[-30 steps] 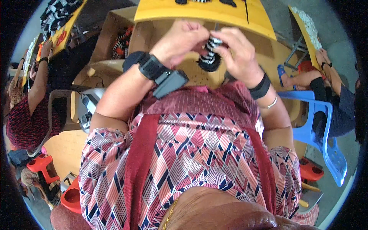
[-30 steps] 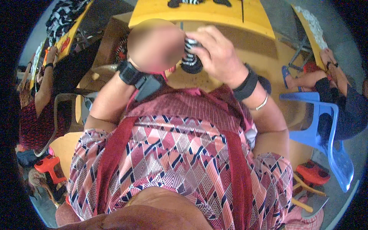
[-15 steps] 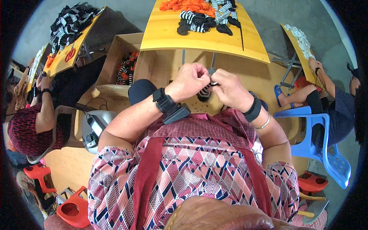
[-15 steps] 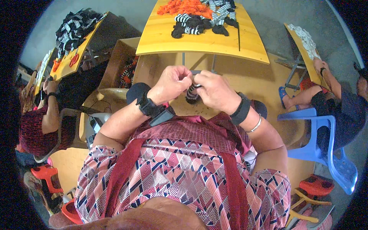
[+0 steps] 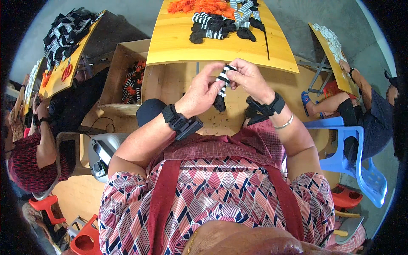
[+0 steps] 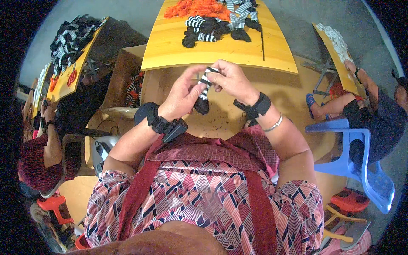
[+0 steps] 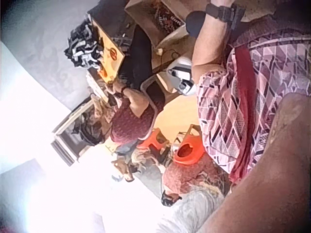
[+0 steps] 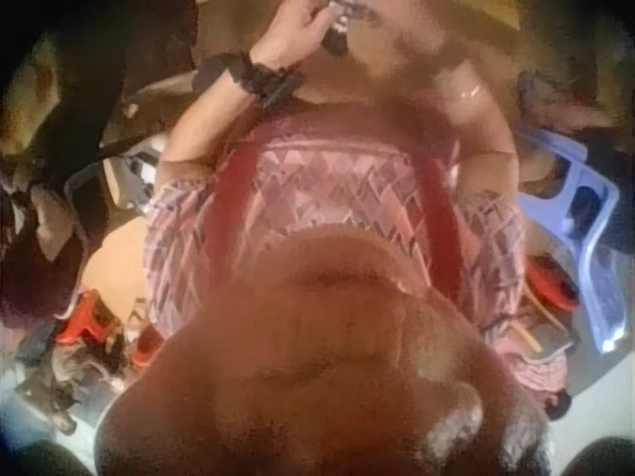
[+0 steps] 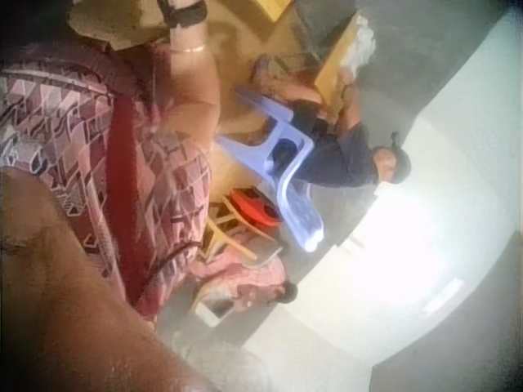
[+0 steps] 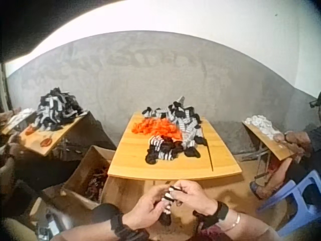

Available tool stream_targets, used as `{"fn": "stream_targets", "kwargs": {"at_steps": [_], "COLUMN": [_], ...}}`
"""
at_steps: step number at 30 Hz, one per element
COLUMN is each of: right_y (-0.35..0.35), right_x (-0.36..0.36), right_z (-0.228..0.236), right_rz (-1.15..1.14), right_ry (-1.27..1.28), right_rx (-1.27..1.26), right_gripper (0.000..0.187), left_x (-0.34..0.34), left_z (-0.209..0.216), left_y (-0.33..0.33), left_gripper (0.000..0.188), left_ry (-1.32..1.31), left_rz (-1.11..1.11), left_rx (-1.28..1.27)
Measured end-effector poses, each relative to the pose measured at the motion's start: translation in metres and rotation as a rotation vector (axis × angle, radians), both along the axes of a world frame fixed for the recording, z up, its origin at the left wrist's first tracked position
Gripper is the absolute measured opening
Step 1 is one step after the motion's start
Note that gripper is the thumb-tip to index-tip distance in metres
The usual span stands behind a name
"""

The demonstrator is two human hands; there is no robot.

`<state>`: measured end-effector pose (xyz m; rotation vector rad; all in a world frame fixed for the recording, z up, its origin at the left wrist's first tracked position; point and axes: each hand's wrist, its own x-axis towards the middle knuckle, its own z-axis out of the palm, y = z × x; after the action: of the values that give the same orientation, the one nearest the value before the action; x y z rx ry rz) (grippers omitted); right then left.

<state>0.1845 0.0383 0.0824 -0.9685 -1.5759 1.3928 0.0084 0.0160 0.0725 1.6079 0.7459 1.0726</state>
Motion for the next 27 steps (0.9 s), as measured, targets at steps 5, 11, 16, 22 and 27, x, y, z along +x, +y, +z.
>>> {"fn": "stream_targets", "kwargs": {"at_steps": [5,11,16,22,27], "right_y": [0.07,0.14,0.182,0.199,0.191], "right_x": [0.054,0.088,0.111,0.14,0.147], "right_z": [0.0,0.021,0.015,0.051,0.067], "right_rz": [-0.302,-0.456,-0.352,-0.461,-0.491], "right_ry": [-0.471,-1.027,-1.286,-0.37,0.121], "right_rx": [0.402,0.662,0.464,0.158,0.042], "right_gripper": [0.017,0.026,0.028,0.017,0.015], "left_x": [-0.013,-0.038,-0.032,-0.033,-0.031], "left_z": [0.01,0.007,0.019,0.015,0.015], "left_y": [0.044,0.113,0.125,0.126,0.124], "left_gripper": [0.024,0.052,0.051,0.047,0.044], "left_ry": [-0.265,0.269,0.249,0.134,0.145], "left_rz": [0.279,0.378,0.307,0.207,0.132], "left_rx": [-0.257,-0.07,-0.047,-0.121,-0.153]}}
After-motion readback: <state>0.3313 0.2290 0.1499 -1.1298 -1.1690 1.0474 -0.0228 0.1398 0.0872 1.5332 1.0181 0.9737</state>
